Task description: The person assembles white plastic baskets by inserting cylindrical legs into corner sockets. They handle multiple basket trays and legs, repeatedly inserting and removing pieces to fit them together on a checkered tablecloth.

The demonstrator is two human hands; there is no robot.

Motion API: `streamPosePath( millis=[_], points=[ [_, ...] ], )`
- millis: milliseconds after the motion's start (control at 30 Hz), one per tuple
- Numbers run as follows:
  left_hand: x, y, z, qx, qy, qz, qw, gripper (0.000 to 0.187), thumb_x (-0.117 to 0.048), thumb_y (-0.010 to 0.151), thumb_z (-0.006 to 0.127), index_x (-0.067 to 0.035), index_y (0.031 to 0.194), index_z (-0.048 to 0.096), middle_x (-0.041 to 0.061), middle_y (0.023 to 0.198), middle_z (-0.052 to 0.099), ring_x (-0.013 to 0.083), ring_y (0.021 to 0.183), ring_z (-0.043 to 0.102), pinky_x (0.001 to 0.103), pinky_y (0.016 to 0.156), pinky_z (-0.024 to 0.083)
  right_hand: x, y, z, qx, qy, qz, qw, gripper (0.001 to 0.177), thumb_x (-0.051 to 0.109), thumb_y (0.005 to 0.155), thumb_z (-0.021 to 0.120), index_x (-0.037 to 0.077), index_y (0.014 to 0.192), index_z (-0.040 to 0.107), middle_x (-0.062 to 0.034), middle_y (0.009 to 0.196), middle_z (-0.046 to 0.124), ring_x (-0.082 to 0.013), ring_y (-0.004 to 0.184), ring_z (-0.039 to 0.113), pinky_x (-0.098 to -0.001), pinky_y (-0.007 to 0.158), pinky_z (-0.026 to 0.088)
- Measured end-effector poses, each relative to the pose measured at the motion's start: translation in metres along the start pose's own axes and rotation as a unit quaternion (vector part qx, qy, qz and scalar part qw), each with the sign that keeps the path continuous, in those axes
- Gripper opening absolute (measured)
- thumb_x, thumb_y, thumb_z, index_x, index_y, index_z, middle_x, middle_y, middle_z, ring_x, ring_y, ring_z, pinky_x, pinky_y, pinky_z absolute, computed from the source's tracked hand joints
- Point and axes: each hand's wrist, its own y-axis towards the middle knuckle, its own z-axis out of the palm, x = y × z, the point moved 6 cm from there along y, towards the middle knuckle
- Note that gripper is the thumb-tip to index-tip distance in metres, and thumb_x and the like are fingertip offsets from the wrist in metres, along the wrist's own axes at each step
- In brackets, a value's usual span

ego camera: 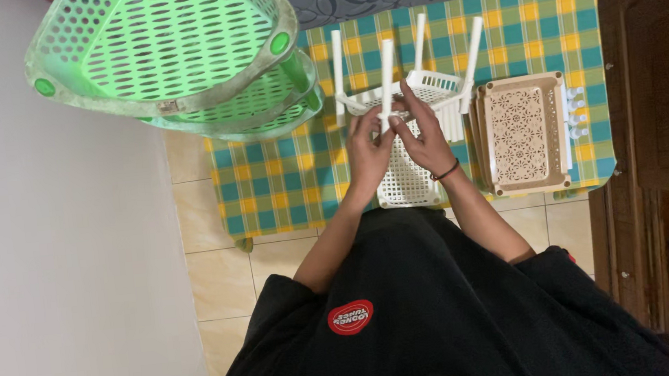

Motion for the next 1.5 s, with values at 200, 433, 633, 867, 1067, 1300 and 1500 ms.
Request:
streamPosePath(
  millis=[200, 433, 633, 867, 1067, 1300, 1500],
  points=[
    [-0.023, -0.012, -0.005, 0.071, -0.049, 0.012, 0.996, 0.056, -0.002, 0.092, 0.072, -0.008, 0.145, 0.055, 0.013, 0.127, 0.057, 0.0222, 0.109, 0.067, 0.035, 0.096, 0.063, -0.016, -0.004, 0.004, 0.002, 0.123, 0.087, 0.989, 0.061, 0.007, 0.108, 0.059, 0.006, 0.164, 0.035, -0.0157, 0.144, 0.064, -0.0212, 0.128, 0.063, -0.035, 0.102, 0.054],
    [-0.033, -0.029, -0.012, 0.159, -0.083, 0.03, 0.983, 0.061, -0.004, 0.094, 0.075, -0.006, 0.15, 0.051, 0.017, 0.155, 0.05, 0.0328, 0.139, 0.055, 0.042, 0.11, 0.052, -0.009, -0.01, 0.0, -0.026, 0.206, 0.102, 0.973, 0.069, 0.003, 0.105, 0.064, 0.005, 0.164, 0.029, -0.0134, 0.146, 0.061, -0.0176, 0.129, 0.06, -0.0343, 0.108, 0.053],
    [-0.038, -0.026, -0.042, 0.138, -0.006, 0.068, 0.988, 0.053, 0.0, 0.098, 0.061, -0.017, 0.148, 0.057, 0.009, 0.157, 0.052, 0.0332, 0.141, 0.06, 0.041, 0.1, 0.06, -0.01, -0.017, -0.003, -0.024, 0.216, 0.093, 0.972, 0.067, -0.001, 0.105, 0.065, 0.004, 0.164, 0.032, -0.0138, 0.149, 0.059, -0.0189, 0.131, 0.06, -0.0346, 0.11, 0.053],
    [-0.068, -0.014, -0.03, 0.081, 0.299, 0.299, 0.903, 0.059, 0.005, 0.083, 0.069, -0.016, 0.138, 0.064, 0.012, 0.142, 0.057, 0.0376, 0.136, 0.049, 0.054, 0.114, 0.033, -0.017, -0.029, -0.013, -0.016, 0.31, 0.113, 0.944, 0.069, -0.003, 0.103, 0.063, 0.003, 0.164, 0.032, -0.0093, 0.145, 0.057, -0.0179, 0.133, 0.057, -0.0318, 0.107, 0.054],
    [-0.057, -0.003, -0.012, 0.144, 0.273, 0.308, 0.9, 0.065, 0.013, 0.082, 0.063, -0.017, 0.139, 0.066, 0.003, 0.113, 0.064, 0.0241, 0.115, 0.06, 0.047, 0.118, 0.038, -0.024, -0.03, -0.023, -0.043, 0.312, 0.122, 0.941, 0.058, 0.007, 0.109, 0.059, 0.001, 0.163, 0.042, -0.009, 0.128, 0.069, -0.015, 0.119, 0.064, -0.0282, 0.105, 0.053],
    [-0.055, -0.007, -0.001, 0.14, 0.251, 0.31, 0.906, 0.063, 0.013, 0.081, 0.064, -0.014, 0.137, 0.067, 0.002, 0.112, 0.065, 0.024, 0.108, 0.058, 0.043, 0.103, 0.041, -0.043, -0.028, -0.025, -0.09, 0.287, 0.205, 0.931, 0.021, 0.013, 0.11, 0.068, -0.004, 0.122, 0.07, -0.0072, 0.103, 0.071, -0.0106, 0.093, 0.061, -0.027, 0.085, 0.049],
    [-0.055, -0.004, 0.005, 0.142, 0.242, 0.314, 0.907, 0.058, 0.013, 0.082, 0.064, -0.012, 0.135, 0.067, 0.002, 0.112, 0.066, 0.0236, 0.108, 0.059, 0.042, 0.103, 0.04, -0.041, -0.023, -0.027, -0.099, 0.323, 0.207, 0.918, 0.02, 0.016, 0.107, 0.065, -0.002, 0.111, 0.072, -0.0073, 0.106, 0.075, -0.0096, 0.097, 0.067, -0.0257, 0.09, 0.053]
  ],
)
